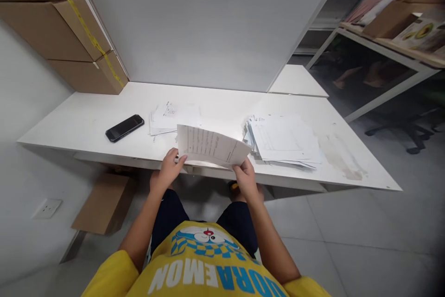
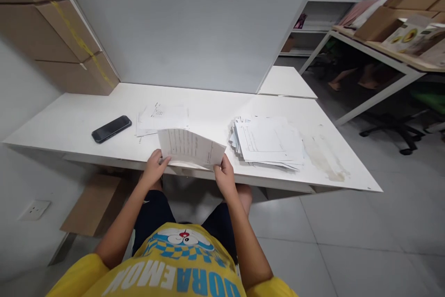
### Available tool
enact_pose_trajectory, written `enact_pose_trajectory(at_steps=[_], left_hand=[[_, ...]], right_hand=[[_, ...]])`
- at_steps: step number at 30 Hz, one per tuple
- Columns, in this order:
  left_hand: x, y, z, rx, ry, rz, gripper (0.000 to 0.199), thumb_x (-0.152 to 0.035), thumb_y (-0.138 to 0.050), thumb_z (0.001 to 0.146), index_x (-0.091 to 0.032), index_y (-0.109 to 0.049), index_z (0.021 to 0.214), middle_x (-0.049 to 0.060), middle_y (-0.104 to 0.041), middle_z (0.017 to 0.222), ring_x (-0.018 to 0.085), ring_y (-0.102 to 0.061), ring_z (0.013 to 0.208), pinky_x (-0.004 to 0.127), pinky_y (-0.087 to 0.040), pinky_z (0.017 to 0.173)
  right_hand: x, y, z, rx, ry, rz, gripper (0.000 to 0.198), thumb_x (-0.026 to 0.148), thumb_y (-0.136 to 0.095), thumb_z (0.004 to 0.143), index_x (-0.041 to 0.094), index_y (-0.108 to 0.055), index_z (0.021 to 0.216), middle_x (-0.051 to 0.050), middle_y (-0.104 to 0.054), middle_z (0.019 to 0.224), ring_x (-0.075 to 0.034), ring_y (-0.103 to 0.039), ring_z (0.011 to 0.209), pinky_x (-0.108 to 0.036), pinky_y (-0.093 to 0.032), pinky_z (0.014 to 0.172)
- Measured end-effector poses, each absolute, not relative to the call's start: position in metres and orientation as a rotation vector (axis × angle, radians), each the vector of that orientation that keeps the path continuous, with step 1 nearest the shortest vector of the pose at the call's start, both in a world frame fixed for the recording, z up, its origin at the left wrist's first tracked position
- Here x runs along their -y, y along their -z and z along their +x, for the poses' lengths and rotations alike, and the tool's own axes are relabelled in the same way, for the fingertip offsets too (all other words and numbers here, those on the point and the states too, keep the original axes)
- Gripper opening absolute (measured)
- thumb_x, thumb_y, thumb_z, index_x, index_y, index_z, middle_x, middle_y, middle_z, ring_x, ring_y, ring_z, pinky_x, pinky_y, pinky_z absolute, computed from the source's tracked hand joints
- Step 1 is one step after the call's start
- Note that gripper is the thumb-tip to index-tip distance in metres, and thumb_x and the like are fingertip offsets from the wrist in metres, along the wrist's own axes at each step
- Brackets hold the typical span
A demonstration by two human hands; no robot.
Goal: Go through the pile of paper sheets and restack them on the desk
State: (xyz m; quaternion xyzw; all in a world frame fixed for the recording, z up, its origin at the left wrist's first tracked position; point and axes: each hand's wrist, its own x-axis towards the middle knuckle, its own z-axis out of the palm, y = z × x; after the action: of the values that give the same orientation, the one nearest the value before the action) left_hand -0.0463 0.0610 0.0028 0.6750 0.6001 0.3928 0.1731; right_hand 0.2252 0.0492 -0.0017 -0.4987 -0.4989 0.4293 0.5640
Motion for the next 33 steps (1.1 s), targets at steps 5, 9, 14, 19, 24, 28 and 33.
enact_pose_trajectory(at_steps=[5, 9, 14, 19, 24, 28, 33], left_hand=[[-0.068, 0.011, -0.032, -1.74, -1.183, 2.053, 0.011, -0.03, -0.051, 0.089, -0.02, -0.056, 0.086, 0.005, -0.059, 0.088, 0.021, -0.056, 0.087, 0.034, -0.047, 0.08], [-0.066, 0.013, -0.032, -1.618, -1.228, 2.006, 0.011, -0.028, -0.051, 0.089, -0.021, -0.059, 0.091, 0.005, -0.062, 0.091, 0.02, -0.059, 0.088, 0.033, -0.049, 0.08], [-0.06, 0.018, -0.036, -1.528, -1.307, 1.976, 0.017, -0.021, -0.052, 0.084, -0.022, -0.061, 0.099, 0.005, -0.065, 0.093, 0.021, -0.061, 0.095, 0.038, -0.049, 0.09], [-0.044, 0.022, -0.032, -1.541, -1.34, 1.793, 0.017, -0.026, -0.052, 0.087, -0.021, -0.062, 0.099, 0.006, -0.066, 0.095, 0.022, -0.062, 0.097, 0.04, -0.046, 0.096], [-0.008, 0.03, -0.023, -1.533, -1.523, 1.274, 0.031, -0.043, -0.059, 0.083, -0.021, -0.062, 0.105, 0.007, -0.068, 0.103, 0.025, -0.062, 0.103, 0.037, -0.048, 0.092], [0.028, 0.039, -0.012, -1.398, -1.563, 0.786, 0.047, -0.051, -0.065, 0.076, -0.022, -0.061, 0.113, 0.008, -0.069, 0.11, 0.027, -0.064, 0.105, 0.036, -0.051, 0.088], [0.053, 0.043, -0.005, -1.401, -1.428, 0.625, 0.048, -0.045, -0.075, 0.067, -0.018, -0.064, 0.104, 0.01, -0.071, 0.103, 0.028, -0.066, 0.098, 0.037, -0.052, 0.085]], right_hand=[[-0.056, -0.01, 0.24, 1.347, -0.86, -1.318, 0.028, 0.026, -0.049, 0.077, 0.019, -0.064, 0.099, -0.006, -0.07, 0.098, -0.024, -0.061, 0.096, -0.039, -0.047, 0.088], [-0.047, -0.029, 0.241, 1.482, -0.766, -1.218, 0.026, 0.03, -0.047, 0.086, 0.023, -0.065, 0.102, -0.006, -0.069, 0.107, -0.023, -0.06, 0.107, -0.038, -0.044, 0.095], [-0.046, -0.029, 0.236, 1.53, -0.824, -1.204, 0.027, 0.029, -0.049, 0.084, 0.023, -0.061, 0.107, -0.007, -0.069, 0.104, -0.024, -0.062, 0.101, -0.039, -0.047, 0.09], [-0.044, -0.01, 0.233, 1.376, -0.848, -1.342, 0.025, 0.035, -0.05, 0.082, 0.02, -0.063, 0.097, -0.009, -0.07, 0.097, -0.025, -0.061, 0.096, -0.039, -0.047, 0.086], [-0.028, -0.005, 0.234, 1.348, -1.047, -1.375, 0.034, 0.038, -0.049, 0.08, 0.018, -0.065, 0.103, -0.007, -0.07, 0.094, -0.025, -0.061, 0.092, -0.036, -0.049, 0.082], [-0.01, -0.007, 0.234, 1.411, -1.192, -1.403, 0.036, 0.028, -0.052, 0.07, 0.022, -0.067, 0.102, -0.004, -0.071, 0.093, -0.026, -0.061, 0.095, -0.037, -0.048, 0.087], [0.009, 0.014, 0.233, 1.258, -1.379, -1.425, 0.049, 0.024, -0.047, 0.06, 0.018, -0.069, 0.103, -0.006, -0.072, 0.096, -0.027, -0.061, 0.097, -0.037, -0.048, 0.085]])
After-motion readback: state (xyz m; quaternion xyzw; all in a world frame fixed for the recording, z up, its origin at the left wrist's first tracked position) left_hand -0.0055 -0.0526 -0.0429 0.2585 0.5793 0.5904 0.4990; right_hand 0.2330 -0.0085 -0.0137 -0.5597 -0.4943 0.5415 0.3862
